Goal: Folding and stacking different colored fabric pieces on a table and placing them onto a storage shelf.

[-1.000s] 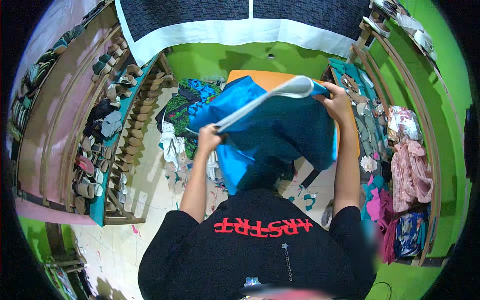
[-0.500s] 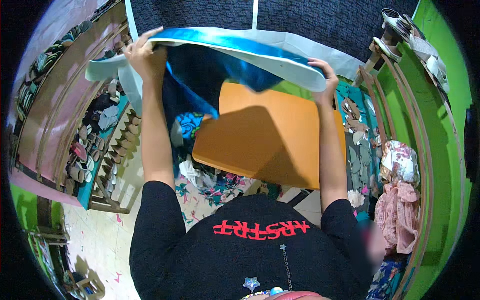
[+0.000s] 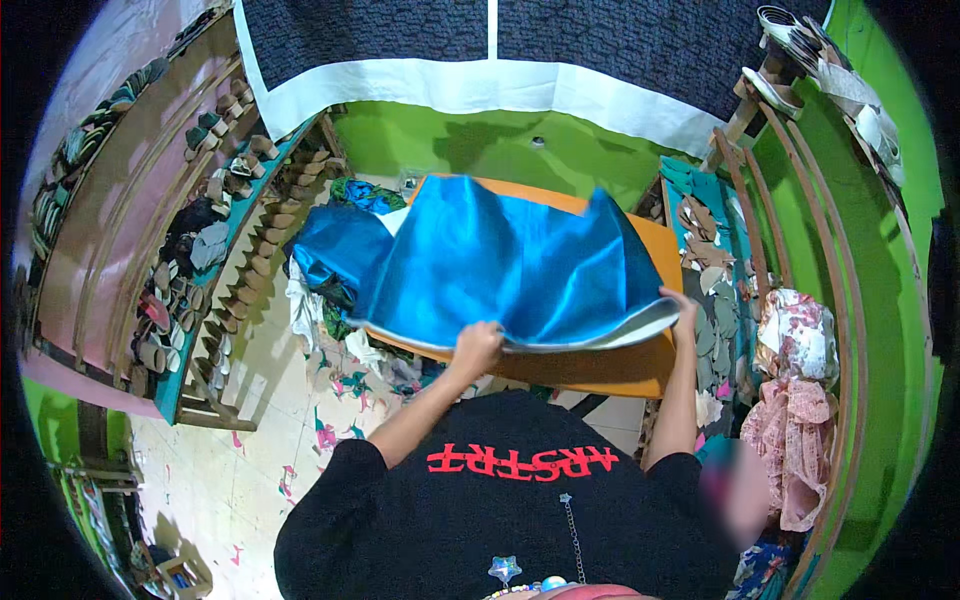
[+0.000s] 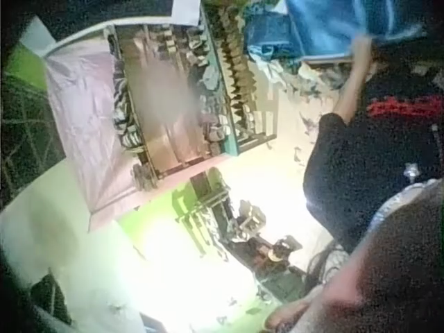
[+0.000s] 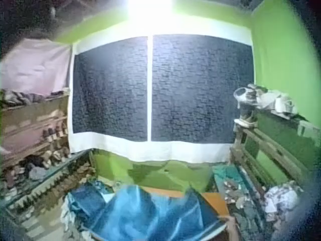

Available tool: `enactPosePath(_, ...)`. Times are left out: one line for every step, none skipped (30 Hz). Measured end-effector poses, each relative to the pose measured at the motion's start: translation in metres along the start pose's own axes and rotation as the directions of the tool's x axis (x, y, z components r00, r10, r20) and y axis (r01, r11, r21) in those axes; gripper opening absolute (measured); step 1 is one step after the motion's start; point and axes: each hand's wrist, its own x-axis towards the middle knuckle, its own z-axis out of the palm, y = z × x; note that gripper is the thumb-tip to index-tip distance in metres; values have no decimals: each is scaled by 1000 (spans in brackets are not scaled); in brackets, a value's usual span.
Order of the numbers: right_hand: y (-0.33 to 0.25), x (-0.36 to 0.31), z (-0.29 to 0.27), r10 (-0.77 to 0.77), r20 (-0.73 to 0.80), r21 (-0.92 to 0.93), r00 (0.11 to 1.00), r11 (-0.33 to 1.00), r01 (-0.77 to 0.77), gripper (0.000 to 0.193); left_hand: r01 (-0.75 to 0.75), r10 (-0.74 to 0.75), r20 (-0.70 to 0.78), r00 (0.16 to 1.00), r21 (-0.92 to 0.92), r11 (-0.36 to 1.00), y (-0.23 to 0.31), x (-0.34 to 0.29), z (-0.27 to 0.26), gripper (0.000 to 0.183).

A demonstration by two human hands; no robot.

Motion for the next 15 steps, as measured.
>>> enactPosePath(28,-10,-14,131,-27,70,991,989,-129,23,-45,49,92,994,-53,998,2,-11,28,15)
enactPosePath(53,-24,-21,107,-64,181,992,979,-94,23,-78,97,183,978,-109,991,0,-17,49,21)
enactPosePath(70,-34,-23,303,-236,302,924,926,-226,25,-80,101,187,977,-116,990,2,-14,48,21)
enactPosePath(64,-44,-11,464,-288,417,838,848,-326,29,-67,112,227,967,-198,978,2,-16,39,27)
enactPosePath(64,-48,-11,492,-197,279,848,857,-432,27,-49,126,265,956,-278,959,-1,-18,32,33)
enactPosePath(60,-53,-12,524,-110,125,845,850,-511,25,2,116,266,957,-404,915,-13,-20,34,40)
enactPosePath(62,-56,-13,529,-112,122,841,848,-516,25,53,61,265,962,-404,913,-20,-16,27,37)
enactPosePath(65,-59,-12,502,-115,-98,857,853,-513,24,104,7,264,964,-404,909,-29,-13,19,35)
enactPosePath(68,-62,-12,477,-109,-313,872,817,-485,25,163,-117,157,981,-330,930,-37,-13,9,34)
enactPosePath(71,-62,-16,480,-110,-315,871,814,-488,25,232,-231,35,972,-262,937,-47,-14,1,32)
enactPosePath(72,-61,-22,399,-159,-347,903,834,-429,25,349,-368,-100,924,-173,921,-59,-18,-2,33)
enactPosePath(73,-59,-29,312,-206,-380,928,848,-370,25,468,-477,-245,844,-99,878,-73,-21,-4,35)
enactPosePath(74,-60,-37,287,-276,-294,917,883,-365,28,554,-568,-275,776,-133,822,-90,-24,-11,39)
enactPosePath(76,-63,-49,289,-280,-297,916,881,-369,28,632,-651,-300,698,-170,756,-104,-26,-16,44)
enactPosePath(79,-67,-63,138,-472,-428,871,828,-363,31,719,-715,-361,599,-152,679,-109,-27,-16,47)
